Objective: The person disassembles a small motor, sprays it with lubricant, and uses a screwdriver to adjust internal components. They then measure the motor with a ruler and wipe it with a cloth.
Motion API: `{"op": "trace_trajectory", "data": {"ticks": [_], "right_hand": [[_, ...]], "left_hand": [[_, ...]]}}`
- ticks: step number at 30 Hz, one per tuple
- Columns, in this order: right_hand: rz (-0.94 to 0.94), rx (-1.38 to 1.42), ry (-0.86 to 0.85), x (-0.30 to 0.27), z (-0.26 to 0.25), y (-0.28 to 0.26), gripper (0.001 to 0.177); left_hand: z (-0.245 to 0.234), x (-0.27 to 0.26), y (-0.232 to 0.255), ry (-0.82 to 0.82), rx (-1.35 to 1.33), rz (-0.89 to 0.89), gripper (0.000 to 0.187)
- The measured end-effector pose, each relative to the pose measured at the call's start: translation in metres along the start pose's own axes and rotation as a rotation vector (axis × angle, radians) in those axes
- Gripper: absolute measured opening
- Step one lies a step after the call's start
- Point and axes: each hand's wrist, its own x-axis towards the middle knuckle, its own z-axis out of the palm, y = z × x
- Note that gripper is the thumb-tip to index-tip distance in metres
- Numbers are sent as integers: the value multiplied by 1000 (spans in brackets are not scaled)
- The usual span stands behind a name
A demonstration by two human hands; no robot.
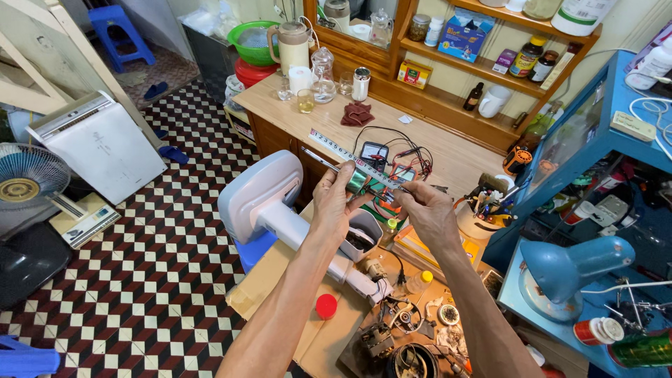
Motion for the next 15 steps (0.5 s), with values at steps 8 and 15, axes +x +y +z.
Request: {"op": "trace_trajectory", "data": {"ticks": [8,15], "right_hand": [[15,22,-6,-4,0,7,21],[-6,45,-16,-7,-3,15,21]], "left_hand": [[-5,-3,-6,-12,8,-18,24],[-8,-1,-15,-27,33,-11,23]]}}
